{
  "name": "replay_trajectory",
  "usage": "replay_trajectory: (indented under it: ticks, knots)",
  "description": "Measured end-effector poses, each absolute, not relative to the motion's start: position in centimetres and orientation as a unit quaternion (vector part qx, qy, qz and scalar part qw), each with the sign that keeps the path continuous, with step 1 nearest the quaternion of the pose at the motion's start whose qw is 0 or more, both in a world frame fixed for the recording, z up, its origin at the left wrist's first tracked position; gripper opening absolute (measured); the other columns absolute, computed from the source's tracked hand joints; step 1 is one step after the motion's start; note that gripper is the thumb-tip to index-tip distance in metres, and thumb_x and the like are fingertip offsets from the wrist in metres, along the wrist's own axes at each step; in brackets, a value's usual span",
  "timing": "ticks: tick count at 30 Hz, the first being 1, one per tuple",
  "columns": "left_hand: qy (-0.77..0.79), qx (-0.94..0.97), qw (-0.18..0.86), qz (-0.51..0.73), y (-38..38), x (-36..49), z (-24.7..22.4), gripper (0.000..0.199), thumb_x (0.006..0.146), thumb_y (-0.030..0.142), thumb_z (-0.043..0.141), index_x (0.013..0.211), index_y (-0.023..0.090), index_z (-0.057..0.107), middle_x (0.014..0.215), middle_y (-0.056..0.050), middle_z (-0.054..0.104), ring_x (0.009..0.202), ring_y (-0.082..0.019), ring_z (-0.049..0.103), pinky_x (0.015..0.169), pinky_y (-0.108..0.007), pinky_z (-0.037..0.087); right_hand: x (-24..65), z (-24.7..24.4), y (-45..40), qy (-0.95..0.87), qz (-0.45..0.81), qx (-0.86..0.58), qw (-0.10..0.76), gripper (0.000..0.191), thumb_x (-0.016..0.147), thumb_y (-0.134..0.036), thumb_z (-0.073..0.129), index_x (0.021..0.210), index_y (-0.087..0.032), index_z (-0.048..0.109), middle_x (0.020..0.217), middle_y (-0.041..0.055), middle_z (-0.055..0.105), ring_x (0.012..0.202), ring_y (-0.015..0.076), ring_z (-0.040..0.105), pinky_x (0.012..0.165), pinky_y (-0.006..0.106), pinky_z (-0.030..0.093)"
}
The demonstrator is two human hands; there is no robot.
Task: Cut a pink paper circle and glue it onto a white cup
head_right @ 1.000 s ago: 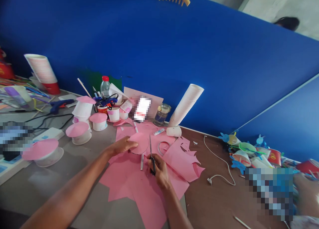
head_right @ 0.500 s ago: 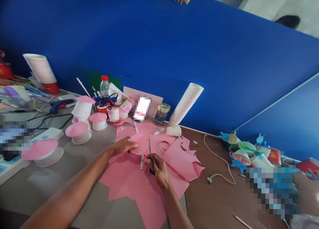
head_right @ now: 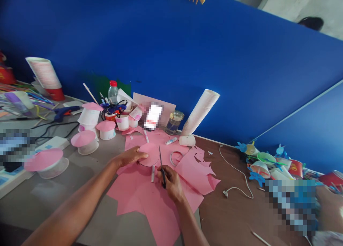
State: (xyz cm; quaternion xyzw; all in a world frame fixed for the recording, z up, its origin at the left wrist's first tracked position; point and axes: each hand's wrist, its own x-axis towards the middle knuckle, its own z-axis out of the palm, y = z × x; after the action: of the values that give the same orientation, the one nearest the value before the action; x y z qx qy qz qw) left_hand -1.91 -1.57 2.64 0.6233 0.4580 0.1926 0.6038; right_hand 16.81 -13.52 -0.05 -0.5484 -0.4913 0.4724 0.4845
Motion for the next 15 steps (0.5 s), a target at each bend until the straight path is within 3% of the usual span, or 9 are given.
replay_trajectory:
  ticks: [12, 15]
  knots:
    - [0.386, 0.665, 0.596, 0.232, -1.3, -1.1, 2.0, 0.039, 0.071, 0.051, 0.057, 0.053, 0.018, 0.046, 0.050, 0.003, 0.044, 0.052, -0.013, 0.048, 0.054, -0.024, 0.038, 17.4, -1.3, -12.9, -0.459, 0.412, -0.532, 0.580, 0.043, 0.077, -0.056, 0.062, 0.093, -0.016, 0.059, 0.051, -0.0028, 0.050, 0.047, 0.0103, 0.043, 0.047, 0.023, 0.031]
    - [0.360, 0.654, 0.617, 0.249, -1.3, -0.9, 2.0, 0.041, 0.072, 0.052, 0.058, 0.054, 0.016, 0.051, 0.051, 0.002, 0.047, 0.052, -0.013, 0.048, 0.055, -0.025, 0.039, 17.3, -1.2, -12.9, -0.462, 0.400, -0.529, 0.589, 0.044, 0.076, -0.057, 0.062, 0.094, -0.017, 0.059, 0.053, -0.0033, 0.049, 0.049, 0.0108, 0.044, 0.048, 0.023, 0.033]
